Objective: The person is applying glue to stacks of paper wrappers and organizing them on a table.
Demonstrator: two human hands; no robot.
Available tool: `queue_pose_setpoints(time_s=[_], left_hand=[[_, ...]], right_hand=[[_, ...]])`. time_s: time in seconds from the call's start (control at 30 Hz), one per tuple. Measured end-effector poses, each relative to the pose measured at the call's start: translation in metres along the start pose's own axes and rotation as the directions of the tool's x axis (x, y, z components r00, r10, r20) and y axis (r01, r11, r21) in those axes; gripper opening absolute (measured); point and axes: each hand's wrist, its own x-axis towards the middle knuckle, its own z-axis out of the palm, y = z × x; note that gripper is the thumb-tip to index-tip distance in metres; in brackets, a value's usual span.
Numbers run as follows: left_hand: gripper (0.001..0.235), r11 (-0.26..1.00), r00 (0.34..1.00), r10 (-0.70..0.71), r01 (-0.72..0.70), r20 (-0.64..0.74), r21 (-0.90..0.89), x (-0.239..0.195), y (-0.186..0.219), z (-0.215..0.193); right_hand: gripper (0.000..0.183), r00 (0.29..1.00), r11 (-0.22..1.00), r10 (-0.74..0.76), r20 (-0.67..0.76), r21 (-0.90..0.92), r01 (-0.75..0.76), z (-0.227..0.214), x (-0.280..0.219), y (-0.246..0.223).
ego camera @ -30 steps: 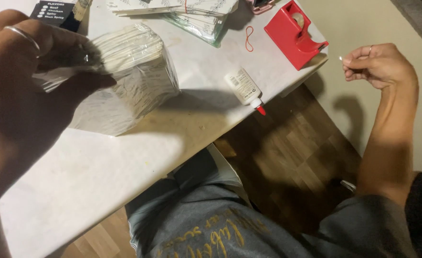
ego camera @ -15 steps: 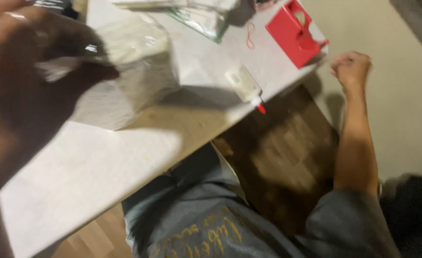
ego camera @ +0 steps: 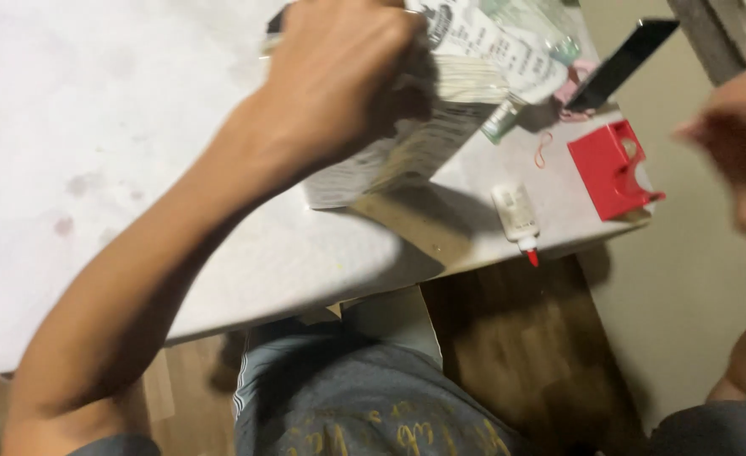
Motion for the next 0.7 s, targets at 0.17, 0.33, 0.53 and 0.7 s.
queue_pose_setpoints(time_s=[0.17, 0.33, 0.53, 0.7], left_hand=[[0.024, 0.999, 0.999, -0.030, 0.031, -0.029, 0.011, 0.003, -0.005, 0.009], [0.043, 0.998, 0.996, -0.002, 0.008, -0.091, 0.067, 0.006, -0.016, 0.022], [0.047, 0.991, 0.996, -0.004, 0.017, -0.093, 0.136, 0.009, -0.016, 0.026], [0.046, 0.994, 0.994, -0.011, 0.023, -0.110, 0.109, 0.010, -0.014, 0.026]], right_hand=[[0.014, 0.844, 0.750, -0.512, 0.159, -0.395, 0.530, -0.034, 0.066, -0.173], [0.014, 0.775, 0.469, -0.512, 0.369, -0.636, 0.613, -0.027, 0.093, -0.191], [0.020, 0.781, 0.344, -0.417, 0.466, -0.714, 0.610, -0.018, 0.117, -0.204], [0.013, 0.772, 0.245, -0.380, 0.509, -0.749, 0.615, -0.007, 0.127, -0.209]])
